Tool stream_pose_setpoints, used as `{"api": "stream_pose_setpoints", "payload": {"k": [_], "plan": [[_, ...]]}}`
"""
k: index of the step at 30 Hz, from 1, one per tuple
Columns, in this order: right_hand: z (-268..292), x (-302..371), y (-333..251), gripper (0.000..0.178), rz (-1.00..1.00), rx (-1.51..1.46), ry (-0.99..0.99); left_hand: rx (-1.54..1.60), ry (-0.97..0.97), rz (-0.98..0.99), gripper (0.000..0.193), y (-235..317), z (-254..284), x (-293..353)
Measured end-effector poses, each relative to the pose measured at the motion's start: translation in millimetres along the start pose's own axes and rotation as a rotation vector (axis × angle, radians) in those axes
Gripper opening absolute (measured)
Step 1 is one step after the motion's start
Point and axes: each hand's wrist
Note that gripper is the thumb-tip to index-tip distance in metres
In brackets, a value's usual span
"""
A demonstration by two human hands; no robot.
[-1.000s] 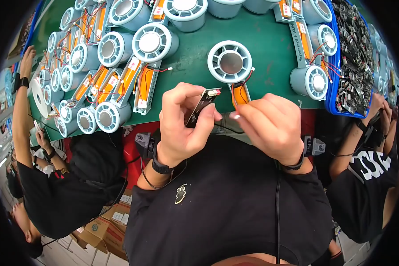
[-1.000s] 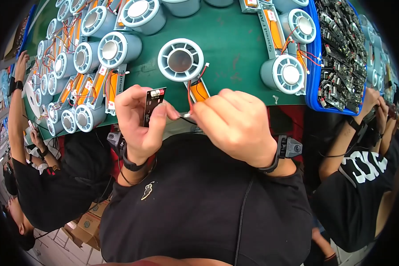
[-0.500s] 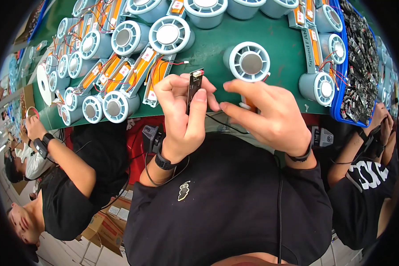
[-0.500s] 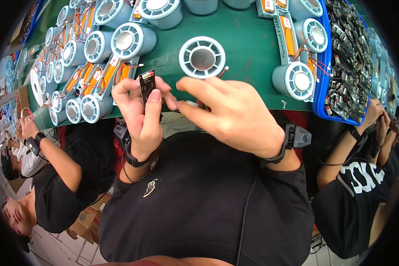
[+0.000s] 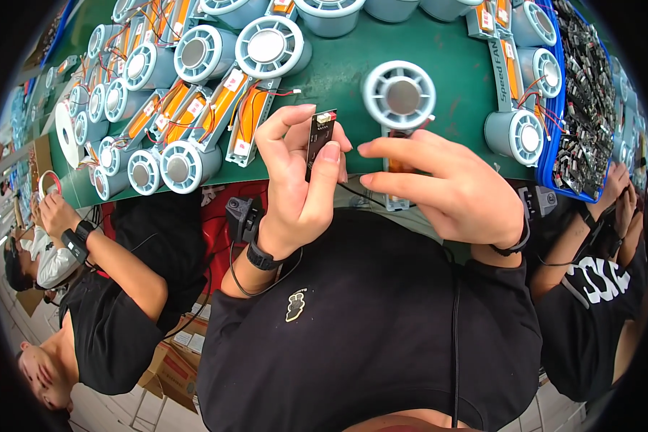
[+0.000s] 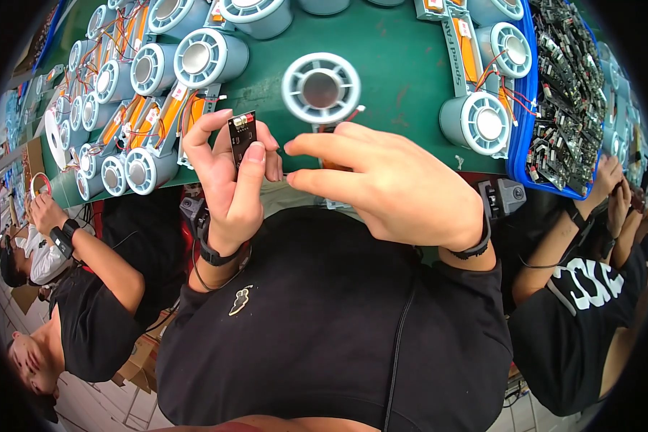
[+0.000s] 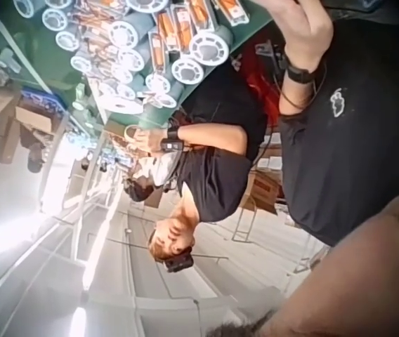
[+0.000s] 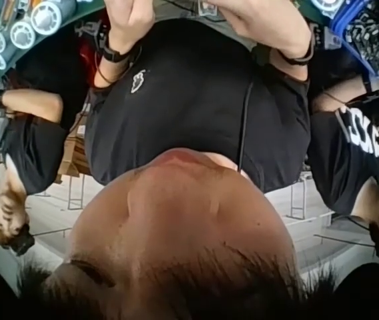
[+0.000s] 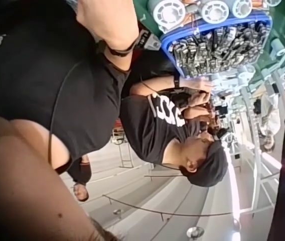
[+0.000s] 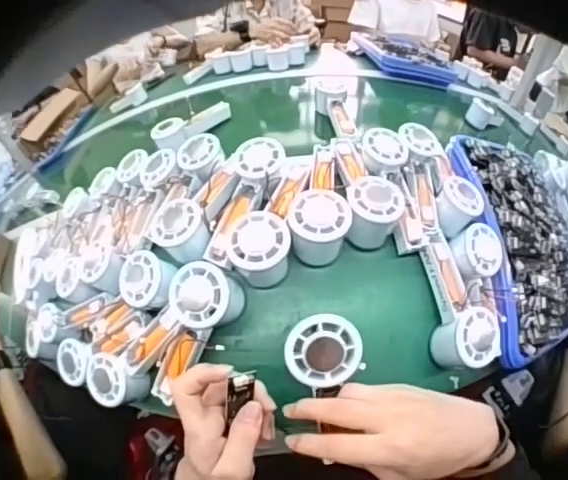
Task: Assembling small electronic components by inserting circuit boards into plastic housings and connecting wires on a production line.
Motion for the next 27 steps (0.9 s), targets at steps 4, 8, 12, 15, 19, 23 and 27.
{"api": "stream_pose_setpoints", "payload": {"k": [4, 8, 12, 15, 19, 23, 27], "plan": [[-2, 1, 12, 0.041, 0.116, -0.016, 0.056, 0.015, -0.008, 0.011, 0.046, -1, -1, 3], [-10, 1, 25, 0.036, 0.194, 0.018, 0.259, -0.014, -0.062, 0.046, 0.043, -1, -4, 5], [-32, -4, 12, 0.03, -0.094, -0.11, 0.522, 0.088, -0.014, 0.028, 0.041, -9, -21, 15], [-45, -8, 12, 0.026, -0.082, -0.098, 0.628, 0.098, -0.026, 0.067, 0.041, -5, -30, 5], [-45, -16, 21, 0.025, -0.009, 0.006, 0.705, 0.117, -0.029, 0.049, 0.041, -10, -34, -15], [-41, -23, 28, 0.025, 0.08, 0.112, 0.692, 0.134, -0.027, 0.067, 0.041, -6, -31, -28], [-42, -20, 22, 0.025, 0.089, 0.155, 0.636, 0.154, -0.042, 0.137, 0.039, -3, -27, -24]]}}
Point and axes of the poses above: each hand's wrist, its own x-axis away from the middle knuckle, its own z-axis out of the back of the hand, y = z × x, and after that the axes turned 5 degrees about -x, right-handed
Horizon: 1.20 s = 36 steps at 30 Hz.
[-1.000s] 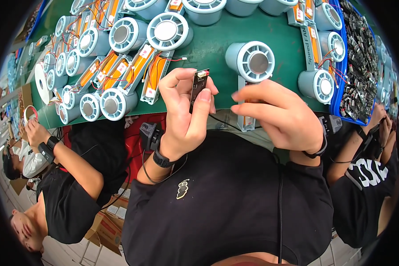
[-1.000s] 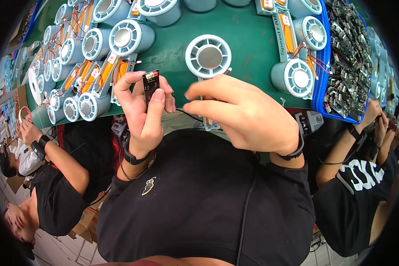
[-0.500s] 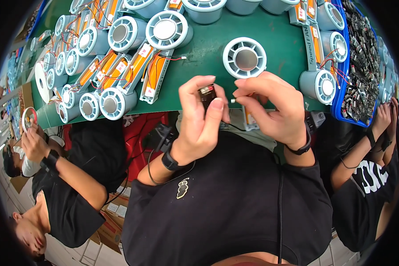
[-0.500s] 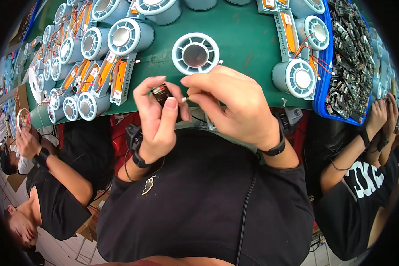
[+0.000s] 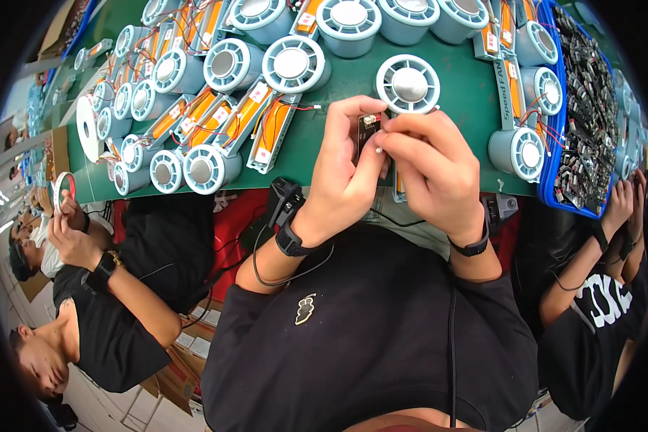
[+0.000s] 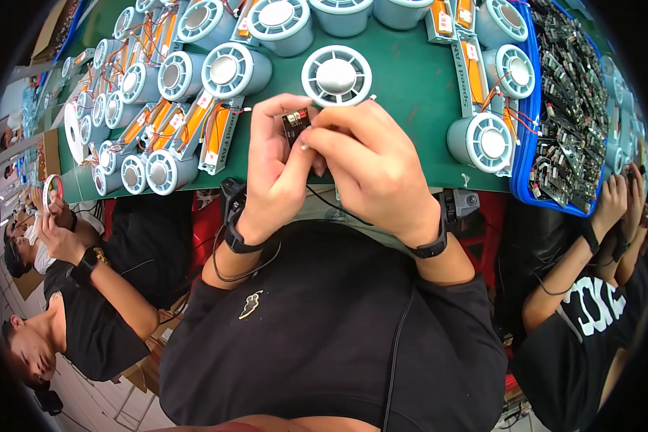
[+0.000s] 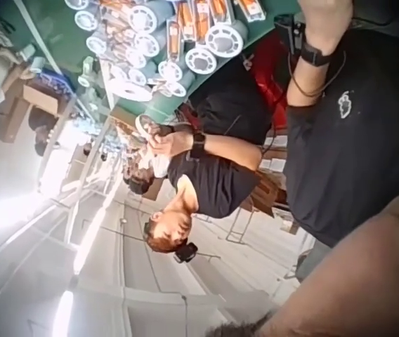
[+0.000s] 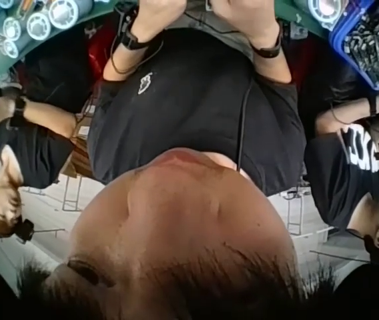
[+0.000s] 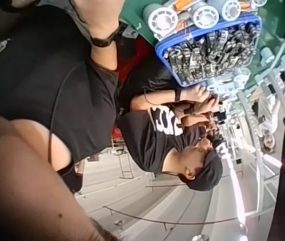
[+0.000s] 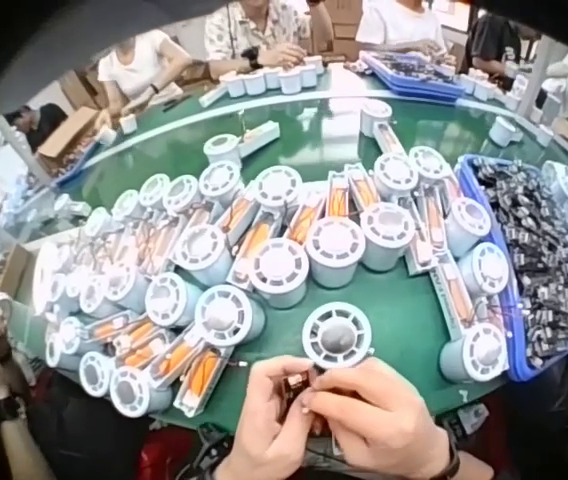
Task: Assembling small electronic components by inserting circuit boards into plastic housings and connecting wires on a production line.
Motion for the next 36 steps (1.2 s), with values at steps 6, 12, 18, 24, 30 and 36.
{"api": "stream_pose_setpoints", "payload": {"k": [6, 12, 18, 24, 30, 36], "plan": [[4, -1, 3, 0.024, 0.032, -0.002, -0.039, 0.078, 0.021, 0.065, 0.037, 3, 1, 3], [2, 2, 8, 0.022, 0.034, -0.134, -0.019, 0.106, -0.047, 0.048, 0.036, 10, 2, 2], [-5, 8, 1, 0.023, -0.197, -0.095, 0.108, 0.111, -0.167, -0.041, 0.038, 3, 22, 0], [-8, 0, 10, 0.021, -0.003, -0.069, 0.117, 0.053, -0.14, -0.014, 0.037, 5, 21, 1], [-10, -1, 4, 0.021, -0.069, -0.024, 0.137, 0.032, -0.147, -0.026, 0.038, 9, 24, 1], [-10, 2, 8, 0.019, -0.003, 0.018, 0.191, 0.142, -0.104, 0.03, 0.038, 7, 13, 7]]}}
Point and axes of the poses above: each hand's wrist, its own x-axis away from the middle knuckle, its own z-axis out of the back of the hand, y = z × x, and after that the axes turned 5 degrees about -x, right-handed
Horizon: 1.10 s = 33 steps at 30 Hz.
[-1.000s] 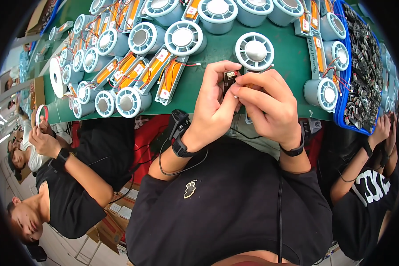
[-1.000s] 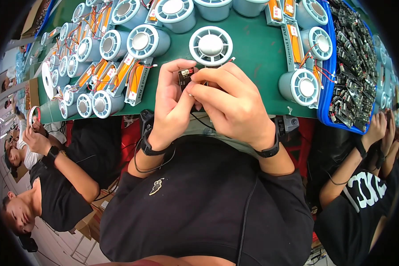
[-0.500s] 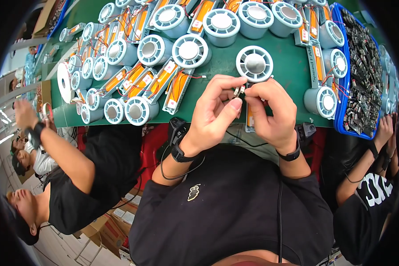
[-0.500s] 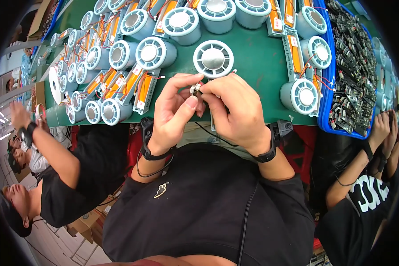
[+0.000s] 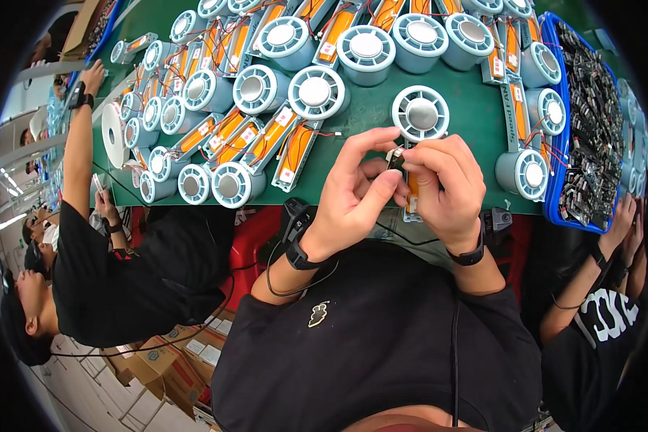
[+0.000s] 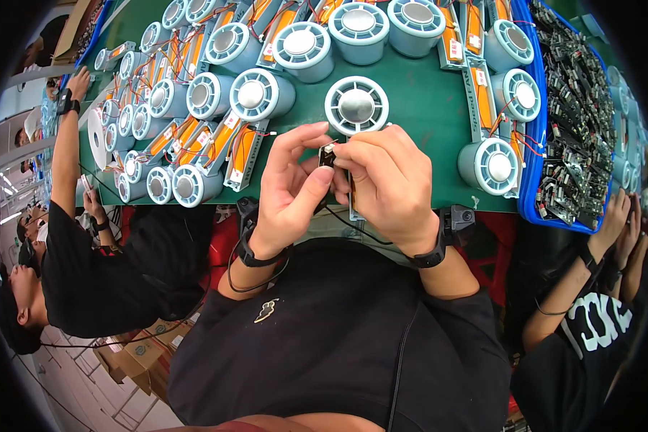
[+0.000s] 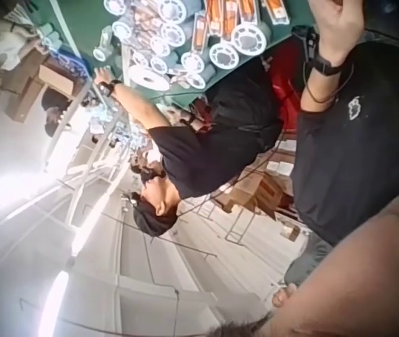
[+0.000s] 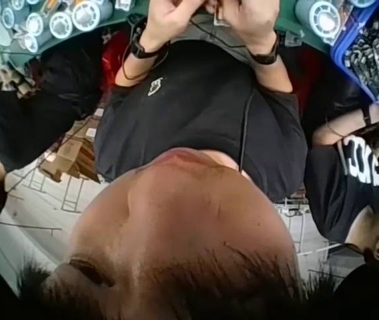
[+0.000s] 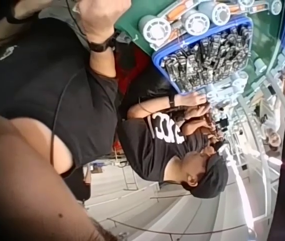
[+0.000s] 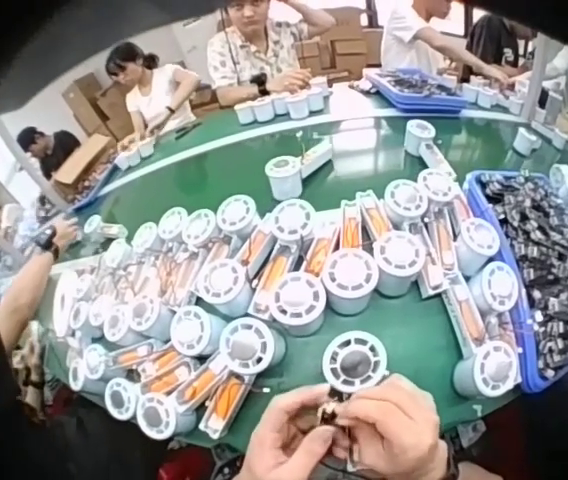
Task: Assembling small electronic components by inserting circuit boards into plastic housings and connecting wires on a production line.
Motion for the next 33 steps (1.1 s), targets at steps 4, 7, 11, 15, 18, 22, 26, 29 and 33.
{"api": "stream_pose_setpoints", "payload": {"k": [4, 7, 11, 15, 18, 22, 26, 29, 33], "plan": [[1, 1, 0, 0.018, -0.01, 0.005, 0.02, 0.008, -0.005, -0.036, 0.039, -3, -1, -2], [3, 0, 3, 0.017, -0.007, 0.012, 0.013, -0.05, -0.03, -0.052, 0.041, -2, 3, -4], [2, -7, 3, 0.016, 0.018, 0.045, -0.016, -0.181, -0.047, -0.057, 0.042, 2, 10, -9], [5, -11, -4, 0.017, -0.005, 0.049, -0.059, -0.269, -0.047, -0.087, 0.041, 8, 11, -6], [13, -18, 0, 0.018, -0.003, -0.014, -0.108, -0.086, -0.128, 0.002, 0.039, 11, 12, -9], [23, -13, 0, 0.02, -0.113, -0.11, -0.222, -0.151, -0.227, 0.045, 0.037, 13, 15, -9], [26, -1, -4, 0.021, -0.448, -0.254, -0.181, -0.165, -0.274, 0.112, 0.035, 16, 16, -5], [23, 1, -3, 0.019, -0.381, -0.21, -0.149, -0.104, -0.279, 0.113, 0.035, 16, 17, -9], [19, -4, -9, 0.016, -0.48, -0.334, -0.05, -0.35, -0.207, -0.019, 0.038, 16, 25, -15]]}}
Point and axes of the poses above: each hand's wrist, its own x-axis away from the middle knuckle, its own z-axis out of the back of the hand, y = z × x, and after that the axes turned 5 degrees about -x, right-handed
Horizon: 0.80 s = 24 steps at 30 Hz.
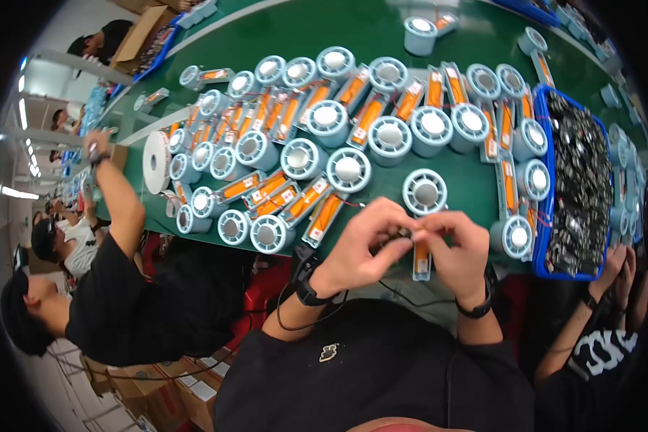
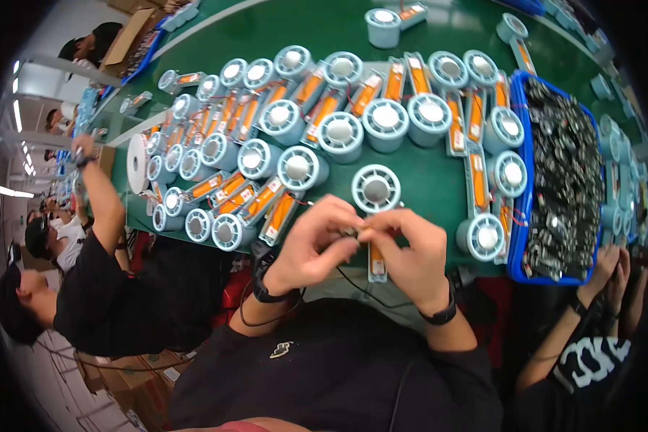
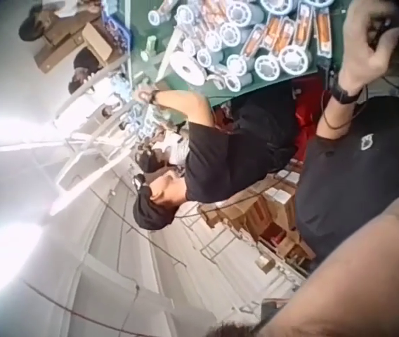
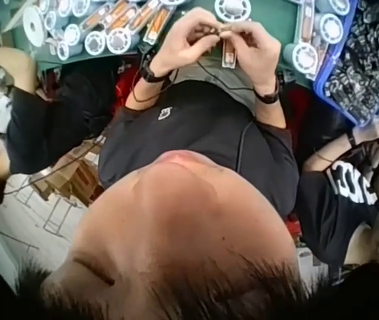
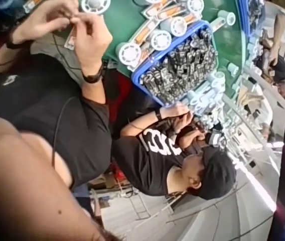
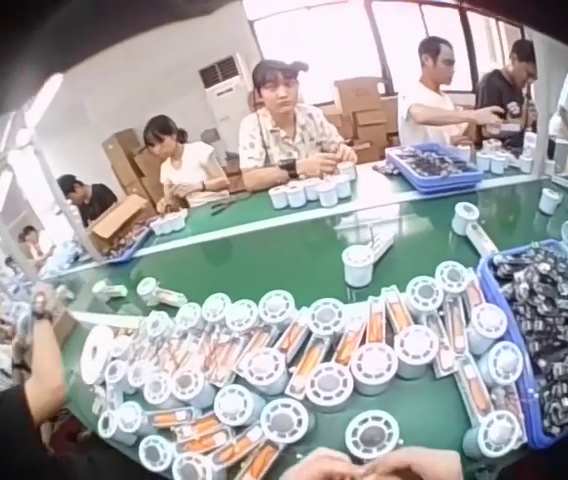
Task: Assembling small electronic components by inserting circuit boards into plastic housings and connecting wires on a production line.
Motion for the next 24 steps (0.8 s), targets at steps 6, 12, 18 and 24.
{"api": "stream_pose_setpoints", "payload": {"k": [6, 12, 18, 24], "plan": [[-12, 0, -12, 0.01, -0.056, -0.118, 0.156, -0.455, 0.242, -0.227, 0.048, 8, -4, 0], [-2, -4, -1, 0.018, 0.168, 0.237, -0.05, -0.562, 0.264, -0.329, 0.049, 3, -4, -6], [4, -7, -2, 0.024, 0.374, 0.327, -0.04, -0.452, 0.277, -0.301, 0.047, -1, -10, 0], [7, -11, -2, 0.03, 0.488, 0.472, -0.115, -0.421, 0.264, -0.311, 0.047, 0, -8, -4]]}}
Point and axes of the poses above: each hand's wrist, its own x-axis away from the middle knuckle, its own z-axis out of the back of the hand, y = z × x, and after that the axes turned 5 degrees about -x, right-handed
